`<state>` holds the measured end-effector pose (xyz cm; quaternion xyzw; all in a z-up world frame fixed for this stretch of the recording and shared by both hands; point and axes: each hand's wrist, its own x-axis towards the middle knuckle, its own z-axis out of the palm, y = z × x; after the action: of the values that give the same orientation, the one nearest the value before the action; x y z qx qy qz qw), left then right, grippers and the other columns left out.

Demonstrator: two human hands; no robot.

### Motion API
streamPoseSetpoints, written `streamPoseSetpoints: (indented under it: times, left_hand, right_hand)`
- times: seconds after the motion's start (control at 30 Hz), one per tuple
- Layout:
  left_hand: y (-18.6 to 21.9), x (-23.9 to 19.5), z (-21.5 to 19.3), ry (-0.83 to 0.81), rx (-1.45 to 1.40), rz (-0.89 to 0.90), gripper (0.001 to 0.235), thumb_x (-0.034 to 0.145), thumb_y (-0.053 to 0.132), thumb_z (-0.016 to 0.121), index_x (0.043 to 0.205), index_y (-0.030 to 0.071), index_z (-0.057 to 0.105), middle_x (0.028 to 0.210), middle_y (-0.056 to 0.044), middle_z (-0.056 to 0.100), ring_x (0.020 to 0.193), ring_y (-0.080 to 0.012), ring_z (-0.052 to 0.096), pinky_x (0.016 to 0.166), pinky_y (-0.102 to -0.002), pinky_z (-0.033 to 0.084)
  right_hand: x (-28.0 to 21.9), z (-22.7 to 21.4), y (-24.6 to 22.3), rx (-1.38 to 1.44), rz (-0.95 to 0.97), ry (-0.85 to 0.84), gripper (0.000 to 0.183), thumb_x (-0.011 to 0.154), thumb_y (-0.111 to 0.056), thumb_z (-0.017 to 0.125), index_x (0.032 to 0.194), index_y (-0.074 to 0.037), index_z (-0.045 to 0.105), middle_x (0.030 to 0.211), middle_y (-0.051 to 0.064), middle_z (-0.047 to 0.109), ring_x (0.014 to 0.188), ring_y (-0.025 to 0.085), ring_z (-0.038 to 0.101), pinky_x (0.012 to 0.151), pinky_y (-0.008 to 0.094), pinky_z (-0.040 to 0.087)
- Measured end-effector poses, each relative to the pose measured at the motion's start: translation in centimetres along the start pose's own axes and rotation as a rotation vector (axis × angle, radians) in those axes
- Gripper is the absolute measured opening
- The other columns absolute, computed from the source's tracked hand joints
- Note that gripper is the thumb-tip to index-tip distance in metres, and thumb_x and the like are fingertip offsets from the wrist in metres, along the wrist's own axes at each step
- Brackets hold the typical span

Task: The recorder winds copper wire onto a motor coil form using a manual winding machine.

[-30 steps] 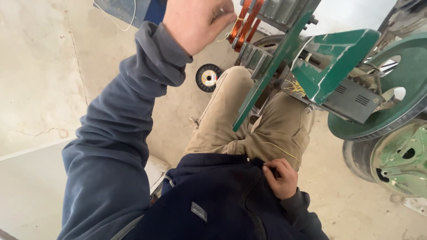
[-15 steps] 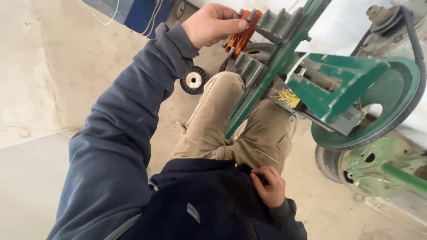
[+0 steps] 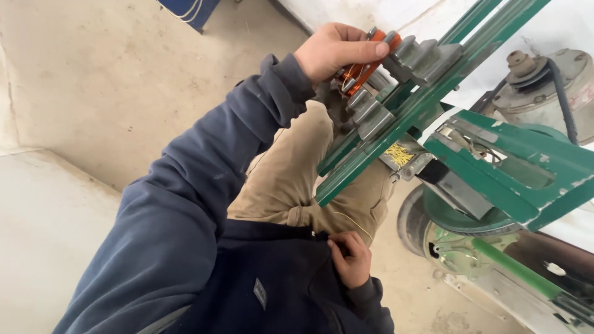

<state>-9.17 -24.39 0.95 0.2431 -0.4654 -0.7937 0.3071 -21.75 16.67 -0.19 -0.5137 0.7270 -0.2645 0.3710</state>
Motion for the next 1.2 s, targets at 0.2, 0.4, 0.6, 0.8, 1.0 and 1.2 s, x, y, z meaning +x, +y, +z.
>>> streamPoseSetpoints:
  times: [0.2,0.4,0.6,0.8,1.0,1.2]
  left_hand:
    - [2.2,-1.6,-0.3,0.063,0.277,0.103,0.050,0.091,0.051,0.077,0.100,0.001,0.074,0.080,0.000,0.070,0.073,-0.0081,0.064,0.065,-0.024,0.053]
    - [5.7,-4.8,0.5,0.060,0.562,0.208,0.032,0.099,0.021,0.067,0.125,0.003,0.058,0.076,-0.003,0.061,0.068,-0.0094,0.057,0.062,-0.028,0.045]
    - [6.4,-4.9,0.6,-0.028,0.663,0.357,0.028,0.102,0.002,0.061,0.129,0.001,0.053,0.086,-0.005,0.068,0.077,-0.0115,0.068,0.069,-0.029,0.055]
    - [7.5,-2.8,-0.4,-0.081,0.731,0.168,0.027,0.099,0.006,0.068,0.122,0.000,0.055,0.083,-0.006,0.072,0.075,-0.0119,0.071,0.067,-0.027,0.055]
    - [6.5,-0.6,-3.2,-0.201,0.663,0.052,0.013,0.108,0.010,0.066,0.113,-0.001,0.063,0.090,-0.007,0.074,0.078,-0.0097,0.070,0.069,-0.025,0.053]
    - [8.5,-2.8,-0.8,-0.079,0.872,0.107,0.015,0.104,0.014,0.069,0.108,0.000,0.070,0.090,-0.006,0.077,0.079,-0.0098,0.072,0.067,-0.025,0.056]
  right_hand:
    - [0.2,-0.2,-0.2,0.002,0.048,0.004,0.009,0.082,-0.008,0.075,0.091,-0.006,0.075,0.088,0.008,0.072,0.071,0.022,0.069,0.066,0.031,0.053]
    - [0.4,-0.2,-0.2,0.030,0.019,0.019,0.009,0.083,-0.009,0.076,0.092,-0.006,0.074,0.088,0.007,0.072,0.071,0.021,0.069,0.065,0.030,0.052]
    - [0.2,-0.3,0.1,0.070,0.020,0.023,0.010,0.083,-0.011,0.076,0.092,-0.006,0.075,0.088,0.006,0.071,0.069,0.018,0.068,0.063,0.028,0.052]
    - [0.2,-0.4,0.7,0.090,0.017,0.023,0.010,0.084,-0.012,0.077,0.091,-0.006,0.076,0.087,0.006,0.071,0.066,0.017,0.065,0.061,0.028,0.050]
    - [0.3,-0.6,1.3,0.133,-0.018,0.029,0.010,0.085,-0.013,0.076,0.091,-0.006,0.075,0.088,0.005,0.072,0.067,0.016,0.065,0.062,0.028,0.050]
    - [0.5,-0.7,1.7,0.167,-0.026,0.039,0.010,0.085,-0.013,0.076,0.092,-0.006,0.075,0.087,0.005,0.071,0.066,0.015,0.064,0.061,0.027,0.049]
